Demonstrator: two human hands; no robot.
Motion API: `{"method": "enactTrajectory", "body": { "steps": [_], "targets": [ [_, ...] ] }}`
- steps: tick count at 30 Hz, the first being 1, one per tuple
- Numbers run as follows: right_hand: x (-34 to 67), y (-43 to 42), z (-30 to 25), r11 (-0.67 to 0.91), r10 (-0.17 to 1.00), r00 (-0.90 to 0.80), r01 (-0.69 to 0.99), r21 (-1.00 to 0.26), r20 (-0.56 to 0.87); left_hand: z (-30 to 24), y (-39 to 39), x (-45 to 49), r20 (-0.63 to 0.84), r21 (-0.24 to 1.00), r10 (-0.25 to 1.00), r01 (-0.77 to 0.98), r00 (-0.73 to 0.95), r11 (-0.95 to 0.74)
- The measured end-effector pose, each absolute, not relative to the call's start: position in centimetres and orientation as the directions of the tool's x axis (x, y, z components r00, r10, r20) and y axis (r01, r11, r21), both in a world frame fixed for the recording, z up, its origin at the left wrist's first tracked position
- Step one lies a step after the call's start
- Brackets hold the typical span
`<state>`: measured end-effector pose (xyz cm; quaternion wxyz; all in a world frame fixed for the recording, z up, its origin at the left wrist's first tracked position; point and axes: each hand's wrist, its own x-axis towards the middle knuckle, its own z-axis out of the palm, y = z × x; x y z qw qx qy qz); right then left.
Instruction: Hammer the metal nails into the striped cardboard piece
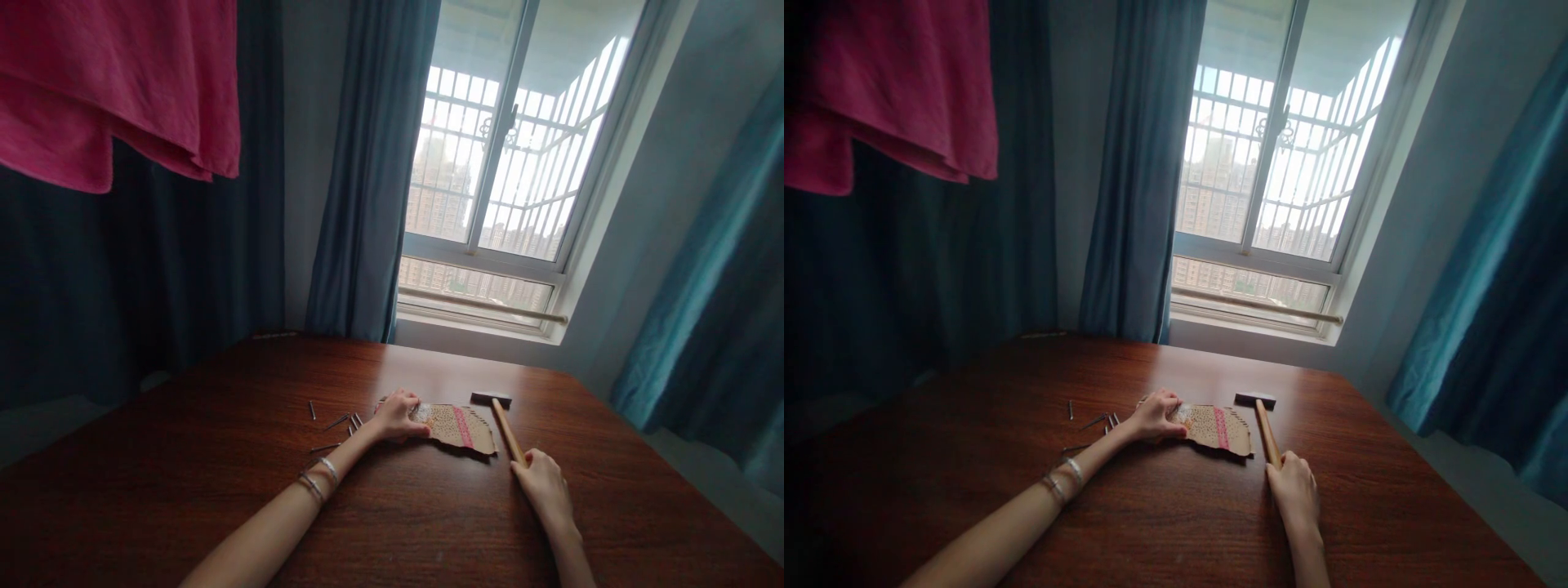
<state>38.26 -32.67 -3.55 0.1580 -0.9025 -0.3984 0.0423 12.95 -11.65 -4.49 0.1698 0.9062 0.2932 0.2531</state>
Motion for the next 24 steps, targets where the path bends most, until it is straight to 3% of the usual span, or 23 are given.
{"method": "enactTrajectory", "body": {
  "steps": [3,6,8,10,16,24],
  "targets": [
    [38.1,-32.8,-3.6,-0.635,0.725,0.682,0.715,-0.292,0.094,-4.4,-11.7,12.9,0.367,0.461,0.620,0.443,0.694,-0.769],
    [37.3,-32.5,-2.9,-0.638,0.655,0.692,0.722,-0.269,0.303,-4.4,-11.7,13.0,0.370,0.469,0.619,0.435,0.693,-0.768],
    [36.1,-31.9,-2.1,-0.582,0.638,0.635,0.768,-0.267,0.436,-4.4,-11.7,13.0,0.367,0.472,0.620,0.435,0.693,-0.767],
    [34.4,-31.0,-1.2,-0.465,0.693,0.527,0.848,-0.254,0.492,-4.4,-11.8,13.0,0.368,0.472,0.624,0.439,0.689,-0.764],
    [30.0,-27.0,-0.6,-0.110,0.855,0.195,0.974,-0.199,0.481,-4.4,-12.1,13.0,0.370,0.452,0.658,0.491,0.656,-0.744],
    [29.9,-22.5,-3.1,-0.122,0.884,0.186,0.977,-0.173,0.428,-4.6,-12.1,13.2,0.376,0.401,0.657,0.525,0.653,-0.751]
  ]
}}
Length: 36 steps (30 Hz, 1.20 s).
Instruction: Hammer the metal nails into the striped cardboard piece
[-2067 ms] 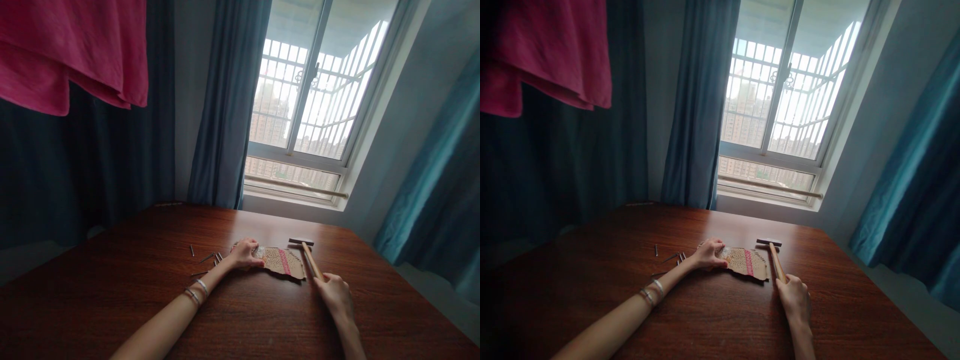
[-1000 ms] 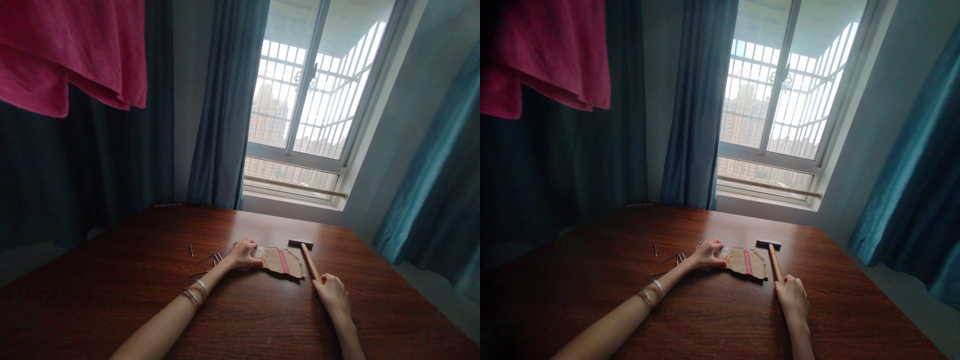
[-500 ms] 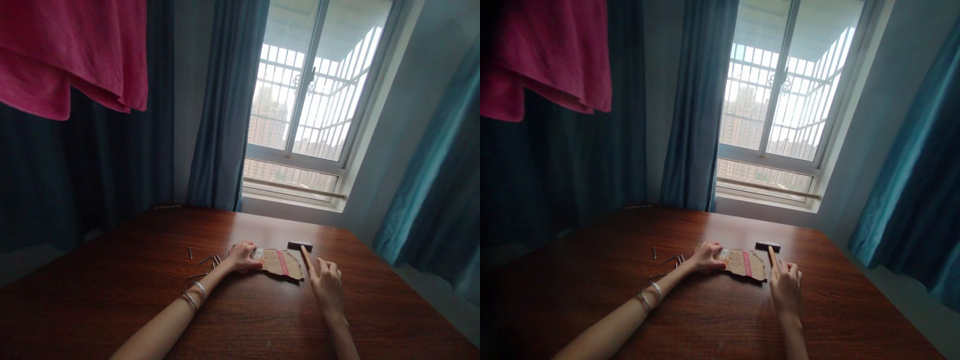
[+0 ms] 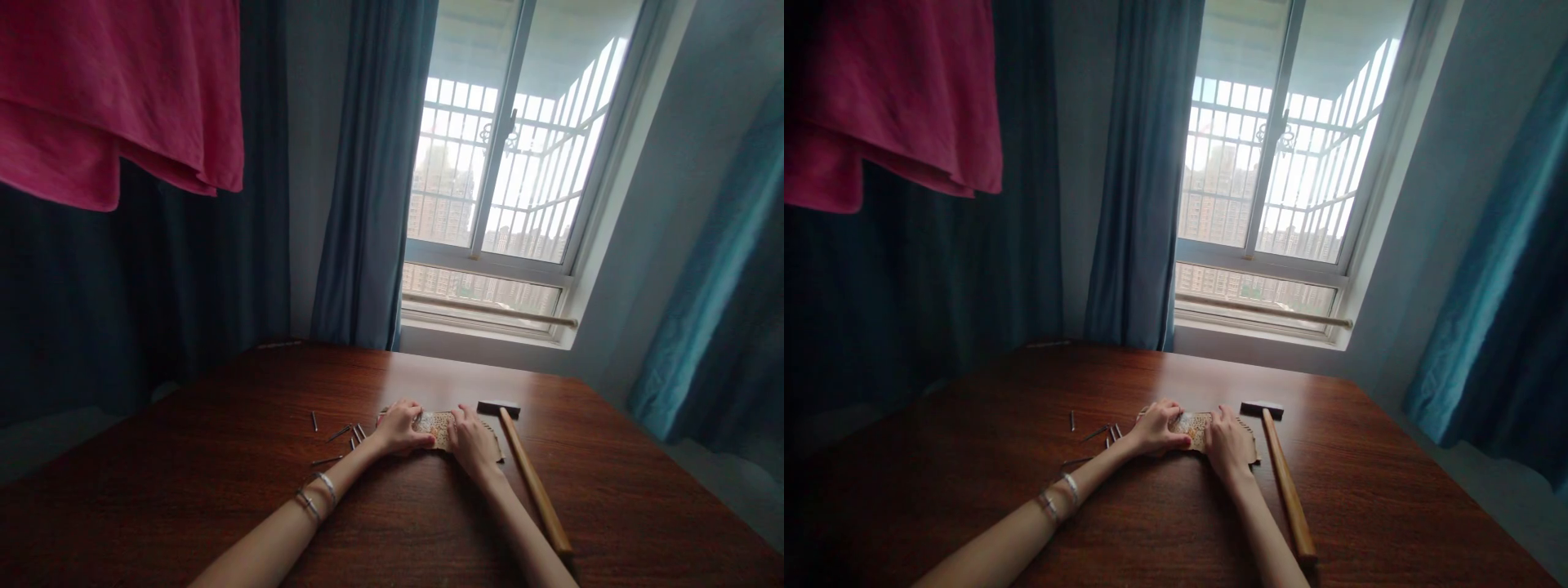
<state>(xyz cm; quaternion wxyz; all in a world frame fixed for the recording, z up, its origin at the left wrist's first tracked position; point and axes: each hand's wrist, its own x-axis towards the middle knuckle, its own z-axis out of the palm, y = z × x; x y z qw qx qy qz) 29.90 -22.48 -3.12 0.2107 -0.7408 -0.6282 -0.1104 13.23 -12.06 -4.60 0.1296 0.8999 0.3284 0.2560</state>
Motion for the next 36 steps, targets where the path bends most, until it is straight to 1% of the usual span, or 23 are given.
{"method": "enactTrajectory", "body": {
  "steps": [5,11,18,23,27,29,31,32,34,36],
  "targets": [
    [30.5,-22.1,-4.5,-0.144,0.890,0.204,0.974,-0.173,0.407,-4.6,-12.0,13.3,0.375,0.376,0.648,0.530,0.663,-0.760],
    [31.0,-21.9,-5.0,-0.136,0.881,0.205,0.973,-0.187,0.426,-4.3,-12.3,13.1,0.355,0.382,0.646,0.525,0.676,-0.760],
    [31.1,-21.7,-5.4,-0.121,0.873,0.206,0.969,-0.213,0.442,-4.5,-12.1,13.1,0.376,0.373,0.633,0.514,0.677,-0.772],
    [31.1,-21.8,-5.4,-0.111,0.864,0.204,0.969,-0.223,0.461,-4.1,-12.0,12.9,0.392,0.357,0.577,0.460,0.717,-0.813],
    [31.0,-21.9,-5.2,-0.111,0.863,0.203,0.970,-0.218,0.462,-3.1,-11.5,11.1,0.443,0.401,0.534,0.373,0.720,-0.837],
    [31.0,-22.0,-5.1,-0.119,0.866,0.204,0.971,-0.209,0.456,-2.5,-11.0,9.2,0.466,0.403,0.568,0.409,0.679,-0.819],
    [31.0,-22.0,-5.1,-0.135,0.868,0.215,0.970,-0.204,0.448,-1.7,-10.3,6.7,0.454,0.368,0.649,0.535,0.611,-0.761],
    [31.0,-22.0,-5.1,-0.139,0.868,0.219,0.969,-0.204,0.446,-1.3,-9.8,5.2,0.448,0.350,0.704,0.617,0.550,-0.705],
    [31.0,-22.0,-5.2,-0.144,0.867,0.225,0.967,-0.209,0.445,-0.5,-8.6,2.1,0.374,0.326,0.815,0.760,0.443,-0.563],
    [30.9,-22.0,-5.2,-0.147,0.868,0.229,0.966,-0.212,0.442,0.0,-7.3,-1.0,0.230,0.319,0.916,0.864,0.328,-0.390]
  ]
}}
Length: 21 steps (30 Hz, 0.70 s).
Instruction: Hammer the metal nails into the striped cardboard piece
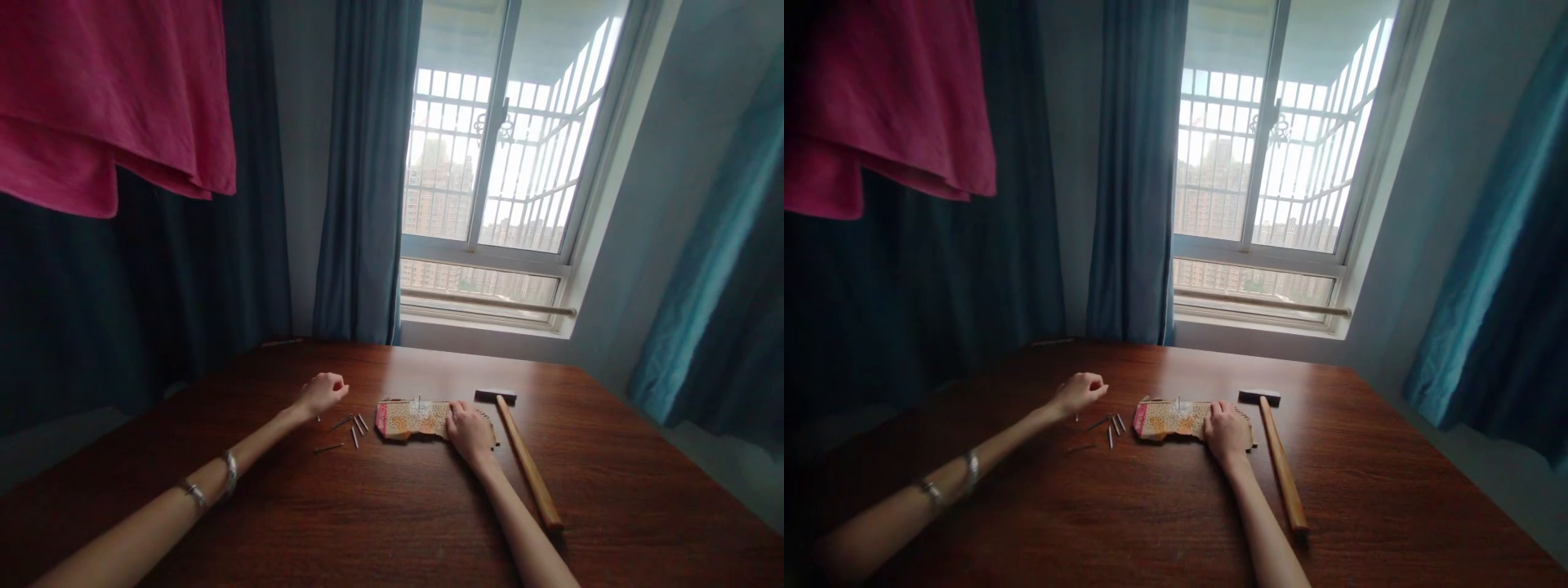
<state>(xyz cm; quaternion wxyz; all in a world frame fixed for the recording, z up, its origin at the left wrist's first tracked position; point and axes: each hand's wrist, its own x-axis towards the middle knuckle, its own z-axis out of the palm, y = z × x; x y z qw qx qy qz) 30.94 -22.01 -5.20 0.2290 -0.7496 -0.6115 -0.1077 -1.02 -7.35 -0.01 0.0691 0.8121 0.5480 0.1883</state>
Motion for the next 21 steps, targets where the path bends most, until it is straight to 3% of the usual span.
{"method": "enactTrajectory", "body": {
  "steps": [3,6,16,21],
  "targets": [
    [30.8,-22.1,-5.0,-0.160,0.870,0.236,0.966,-0.204,0.434,0.2,-5.8,-4.8,0.047,0.298,0.980,0.933,0.194,-0.200],
    [30.6,-22.4,-4.7,-0.168,0.871,0.239,0.966,-0.197,0.429,0.0,-5.5,-6.8,-0.013,0.247,0.991,0.961,0.132,-0.125],
    [30.3,-22.9,-4.1,-0.157,0.866,0.233,0.967,-0.203,0.442,1.2,-8.0,-5.1,-0.029,0.274,0.998,0.961,0.054,-0.044],
    [30.3,-22.9,-4.0,-0.173,0.871,0.249,0.962,-0.210,0.424,0.8,-7.3,-4.7,-0.043,0.231,0.997,0.972,0.063,-0.051]
  ]
}}
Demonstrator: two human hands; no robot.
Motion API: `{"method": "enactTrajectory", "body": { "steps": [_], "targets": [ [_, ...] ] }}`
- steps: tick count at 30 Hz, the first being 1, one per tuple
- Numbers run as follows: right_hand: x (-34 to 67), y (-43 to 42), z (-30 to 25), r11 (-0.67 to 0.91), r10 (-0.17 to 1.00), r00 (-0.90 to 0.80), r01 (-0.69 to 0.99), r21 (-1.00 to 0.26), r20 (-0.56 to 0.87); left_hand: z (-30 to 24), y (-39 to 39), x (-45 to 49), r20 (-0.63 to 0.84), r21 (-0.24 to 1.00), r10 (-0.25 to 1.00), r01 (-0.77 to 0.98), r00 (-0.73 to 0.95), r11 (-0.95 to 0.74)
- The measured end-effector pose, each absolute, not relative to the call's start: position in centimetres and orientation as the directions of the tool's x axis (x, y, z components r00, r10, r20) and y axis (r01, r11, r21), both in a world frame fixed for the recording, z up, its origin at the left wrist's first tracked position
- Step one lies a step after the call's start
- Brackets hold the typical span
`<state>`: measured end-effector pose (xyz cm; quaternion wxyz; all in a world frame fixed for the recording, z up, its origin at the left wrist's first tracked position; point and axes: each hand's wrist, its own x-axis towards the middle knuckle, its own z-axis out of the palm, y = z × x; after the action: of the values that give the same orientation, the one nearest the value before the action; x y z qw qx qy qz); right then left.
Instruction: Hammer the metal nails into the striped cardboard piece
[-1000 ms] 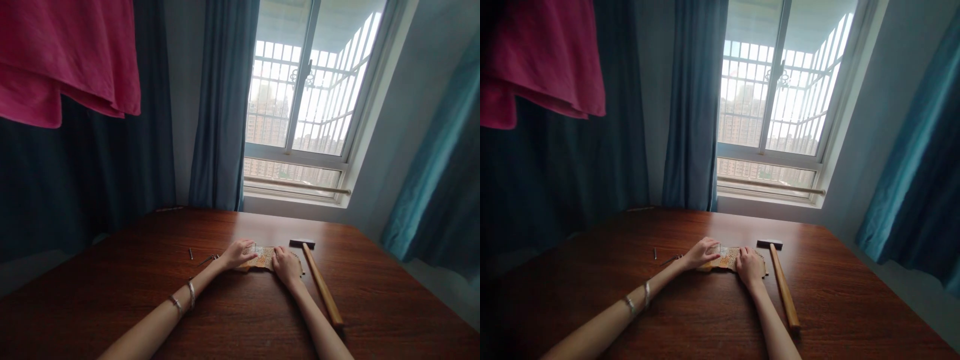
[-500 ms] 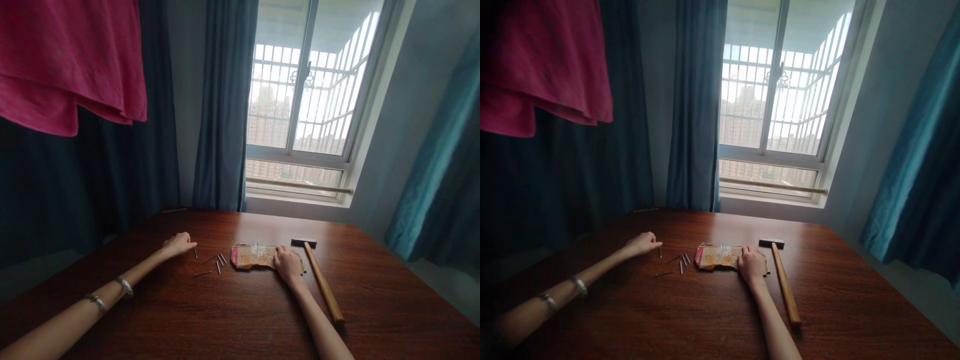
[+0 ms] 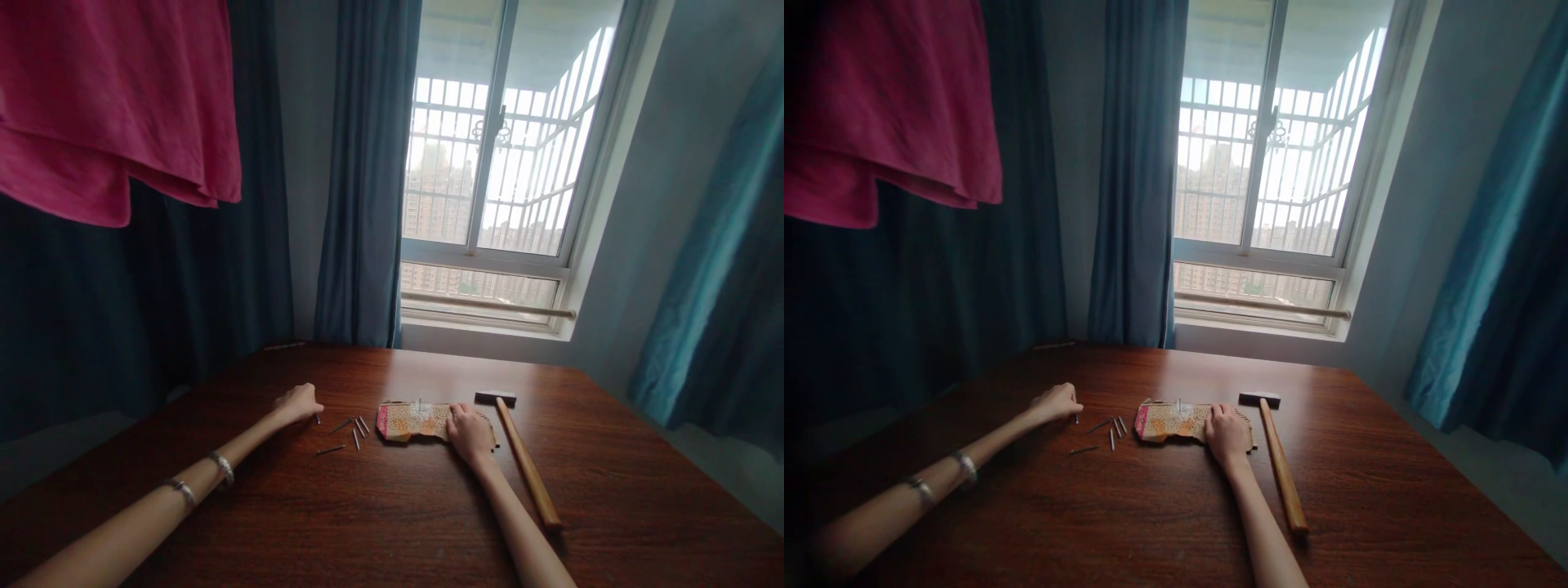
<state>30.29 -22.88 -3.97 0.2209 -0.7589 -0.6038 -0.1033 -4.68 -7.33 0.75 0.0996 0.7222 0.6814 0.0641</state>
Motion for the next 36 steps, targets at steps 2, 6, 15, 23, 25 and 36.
{"method": "enactTrajectory", "body": {
  "steps": [2,6,15,23,25,36],
  "targets": [
    [30.3,-22.8,-4.0,-0.171,0.873,0.246,0.963,-0.208,0.422,0.7,-7.3,-4.7,-0.039,0.227,0.997,0.973,0.060,-0.049],
    [30.5,-22.7,-4.3,-0.168,0.869,0.241,0.965,-0.200,0.431,0.8,-7.6,-4.7,-0.033,0.251,0.997,0.966,0.066,-0.056],
    [30.8,-22.4,-4.7,-0.123,0.864,0.225,0.962,-0.243,0.451,0.4,-7.7,-0.4,0.168,0.473,0.942,0.815,0.289,-0.334],
    [30.4,-23.2,-3.3,0.136,0.755,0.095,0.945,-0.297,0.649,-0.3,-11.8,8.1,0.094,0.928,0.911,0.295,0.401,-0.226],
    [29.9,-23.4,-3.1,0.190,0.746,0.087,0.922,-0.336,0.660,-0.9,-12.9,9.5,0.085,0.958,0.895,0.210,0.438,-0.194],
    [27.6,-23.2,-2.7,0.260,0.914,0.183,0.423,-0.868,0.363,-2.7,-15.3,11.9,0.147,0.966,0.861,0.118,0.487,-0.231]
  ]
}}
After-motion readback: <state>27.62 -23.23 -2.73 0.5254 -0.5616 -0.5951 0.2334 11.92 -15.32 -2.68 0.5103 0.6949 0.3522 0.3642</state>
